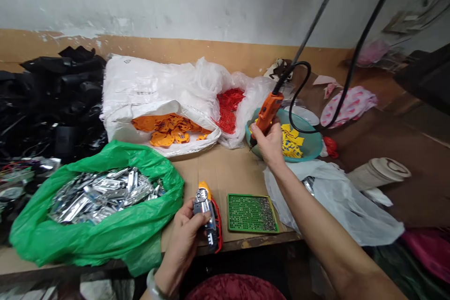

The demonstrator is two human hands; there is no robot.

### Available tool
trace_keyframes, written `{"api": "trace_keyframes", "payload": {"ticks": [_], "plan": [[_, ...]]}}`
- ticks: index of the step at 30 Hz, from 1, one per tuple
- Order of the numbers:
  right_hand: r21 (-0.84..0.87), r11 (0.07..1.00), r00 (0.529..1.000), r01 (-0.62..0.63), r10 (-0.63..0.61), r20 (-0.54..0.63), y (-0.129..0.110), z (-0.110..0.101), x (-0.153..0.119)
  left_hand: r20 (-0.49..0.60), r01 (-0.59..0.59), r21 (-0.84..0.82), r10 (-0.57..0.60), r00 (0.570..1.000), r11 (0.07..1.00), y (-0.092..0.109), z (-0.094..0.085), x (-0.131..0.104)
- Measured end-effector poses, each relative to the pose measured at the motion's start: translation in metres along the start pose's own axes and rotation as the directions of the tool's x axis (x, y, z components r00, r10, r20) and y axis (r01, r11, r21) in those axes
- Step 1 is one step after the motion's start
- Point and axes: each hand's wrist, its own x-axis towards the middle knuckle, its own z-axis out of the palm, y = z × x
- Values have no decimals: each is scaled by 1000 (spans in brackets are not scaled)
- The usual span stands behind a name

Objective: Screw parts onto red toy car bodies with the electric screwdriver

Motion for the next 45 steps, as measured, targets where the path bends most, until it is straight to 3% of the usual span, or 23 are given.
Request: {"api": "trace_keyframes", "payload": {"ticks": [4,9,13,17,24,45], "plan": [[-30,999,999,-30,31,45,-13,-12,-18,-28,61,5,-61,998,998,-4,-6,-2],[188,961,974,-203,177,143,-37,-30,-62,-39,79,1,-79,996,997,-8,-3,1],[298,896,944,-328,303,129,-46,-28,-99,-35,94,1,-94,995,996,-12,4,1],[371,842,919,-393,348,183,-42,-18,-118,-24,94,0,-94,995,996,-18,5,3],[419,801,902,-428,346,260,-29,-6,-126,-27,83,13,-82,996,996,-23,3,5],[417,806,902,-420,320,291,-16,5,-130,-69,153,39,-150,986,988,-20,4,9]]}}
